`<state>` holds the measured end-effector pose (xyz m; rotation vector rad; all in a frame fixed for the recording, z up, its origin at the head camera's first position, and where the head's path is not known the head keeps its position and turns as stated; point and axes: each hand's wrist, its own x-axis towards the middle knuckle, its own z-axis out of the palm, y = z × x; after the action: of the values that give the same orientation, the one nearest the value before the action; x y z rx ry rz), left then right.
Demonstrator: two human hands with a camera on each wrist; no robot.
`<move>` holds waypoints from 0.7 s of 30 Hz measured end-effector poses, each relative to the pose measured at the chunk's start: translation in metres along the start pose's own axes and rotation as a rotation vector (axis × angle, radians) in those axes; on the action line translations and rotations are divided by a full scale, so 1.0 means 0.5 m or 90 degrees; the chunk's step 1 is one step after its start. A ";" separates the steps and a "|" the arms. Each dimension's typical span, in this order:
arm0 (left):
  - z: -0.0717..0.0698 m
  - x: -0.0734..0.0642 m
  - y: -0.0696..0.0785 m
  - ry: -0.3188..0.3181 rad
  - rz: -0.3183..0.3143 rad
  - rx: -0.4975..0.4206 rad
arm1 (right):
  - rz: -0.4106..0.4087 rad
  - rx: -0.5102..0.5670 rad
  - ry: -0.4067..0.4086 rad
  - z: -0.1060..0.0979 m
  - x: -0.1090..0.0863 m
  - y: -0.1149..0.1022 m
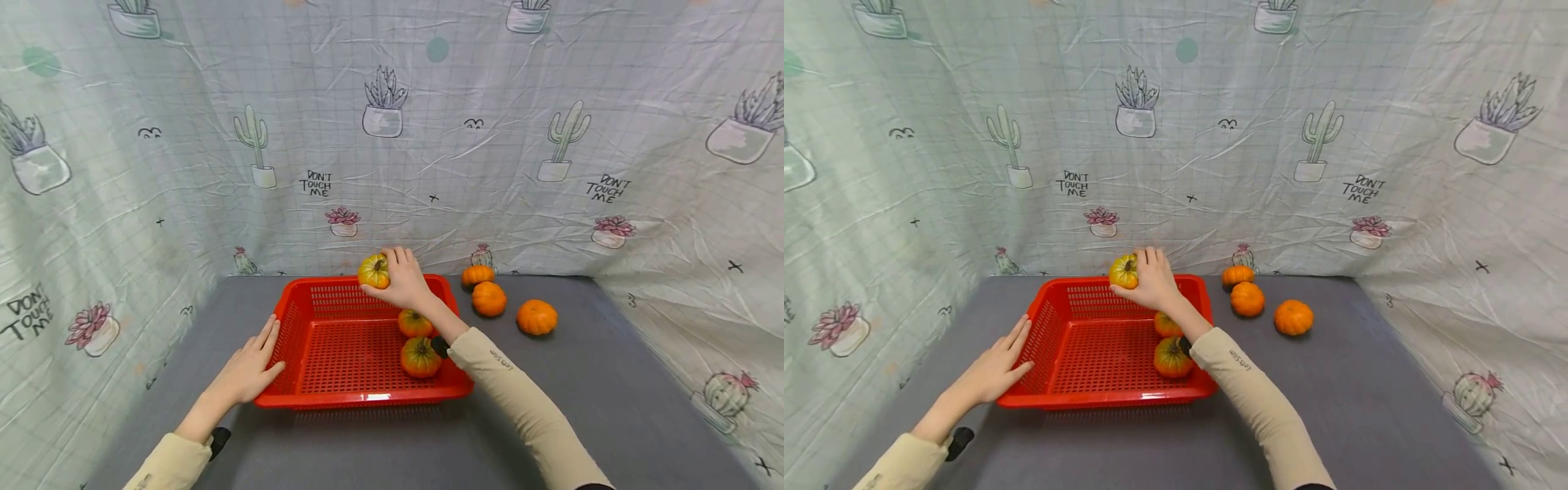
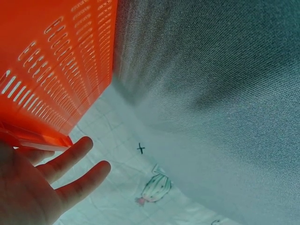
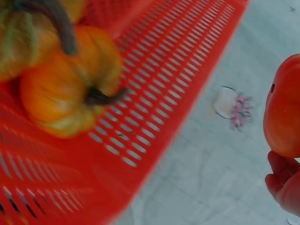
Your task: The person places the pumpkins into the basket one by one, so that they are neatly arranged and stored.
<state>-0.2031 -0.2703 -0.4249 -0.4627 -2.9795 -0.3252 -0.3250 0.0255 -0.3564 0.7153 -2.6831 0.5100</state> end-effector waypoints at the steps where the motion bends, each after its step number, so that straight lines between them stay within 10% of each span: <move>1: 0.000 0.000 -0.001 0.000 0.001 0.000 | -0.002 -0.004 -0.003 0.009 0.000 0.001; 21: 0.000 0.000 0.005 0.002 -0.001 -0.007 | 0.035 -0.103 -0.242 0.121 -0.016 0.019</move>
<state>-0.2025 -0.2681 -0.4242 -0.4597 -2.9764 -0.3425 -0.3361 0.0114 -0.4157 0.7565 -3.0578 0.1773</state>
